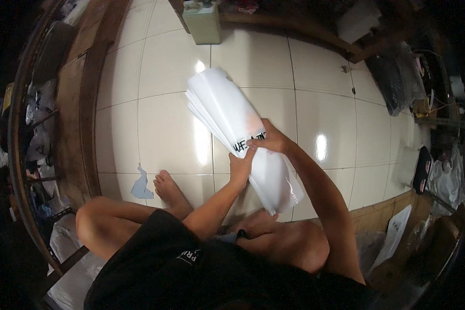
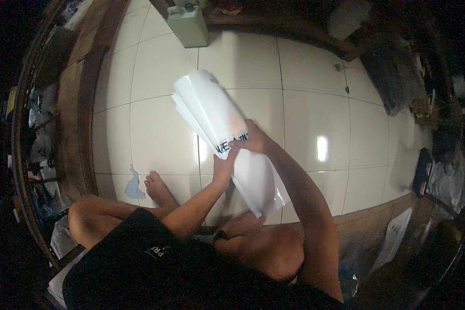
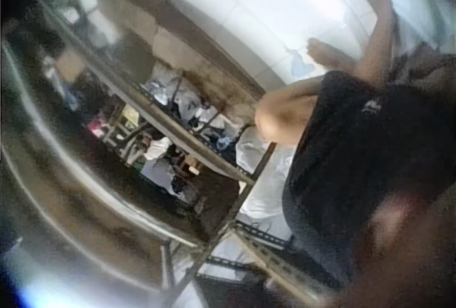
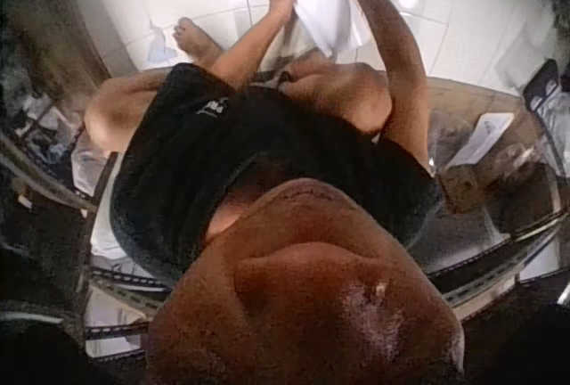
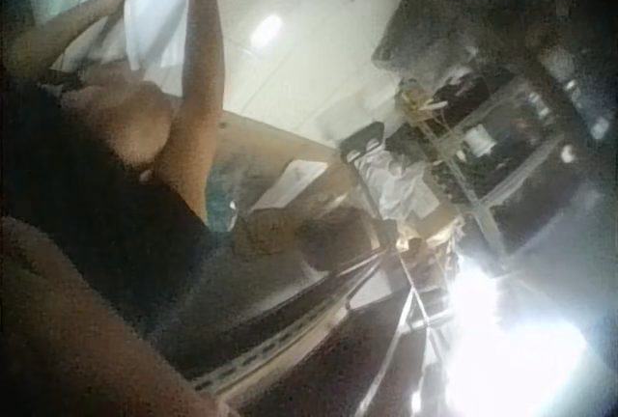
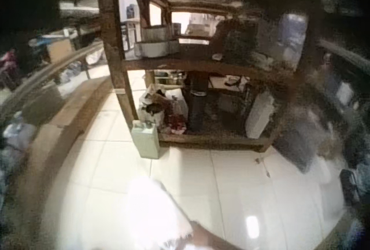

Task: The person sits on the floor and repeatedly folds white plastic bags with a sun logo. They smooth each bag flat, fold it into a compact square, and stack the folded bags. The person then places the stack onto a nearby shelf.

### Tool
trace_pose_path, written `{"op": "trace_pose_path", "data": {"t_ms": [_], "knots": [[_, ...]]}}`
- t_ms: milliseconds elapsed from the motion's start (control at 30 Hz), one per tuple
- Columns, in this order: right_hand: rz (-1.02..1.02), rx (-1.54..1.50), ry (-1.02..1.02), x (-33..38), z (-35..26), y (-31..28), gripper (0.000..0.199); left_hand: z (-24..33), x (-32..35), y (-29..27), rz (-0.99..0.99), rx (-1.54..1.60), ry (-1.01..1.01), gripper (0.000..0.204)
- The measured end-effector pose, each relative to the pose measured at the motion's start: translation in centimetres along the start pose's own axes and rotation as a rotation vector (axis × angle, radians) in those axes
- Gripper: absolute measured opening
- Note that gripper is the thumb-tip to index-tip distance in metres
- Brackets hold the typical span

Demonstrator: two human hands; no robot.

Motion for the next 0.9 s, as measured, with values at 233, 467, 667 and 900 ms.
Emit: {"op": "trace_pose_path", "data": {"t_ms": [233,467,667,900], "knots": [[0.188,-0.150,-0.012,1.5,-0.2,1.1,0.094,2.2,2.0,0.3,-0.019,-0.152,0.189,0.063],[0.604,-0.266,-0.229,9.1,-10.0,-6.2,0.108,13.0,4.7,5.7,-0.290,-0.366,0.610,0.067],[0.708,-0.324,-0.393,11.4,-5.9,-5.9,0.096,15.3,4.7,7.5,-0.479,-0.567,0.885,0.103],[0.772,-0.351,-0.300,14.5,-5.8,-4.3,0.063,14.3,1.1,6.4,-0.743,-0.569,0.480,0.143]]}}
Point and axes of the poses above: each hand's wrist, its own x-axis away from the middle knuckle, its own y-axis out of the palm, z = x × y, the point moved 4 cm from there along -x, towards the middle knuckle, and after that the axes turned 11 degrees about x, right-handed, at the moved point
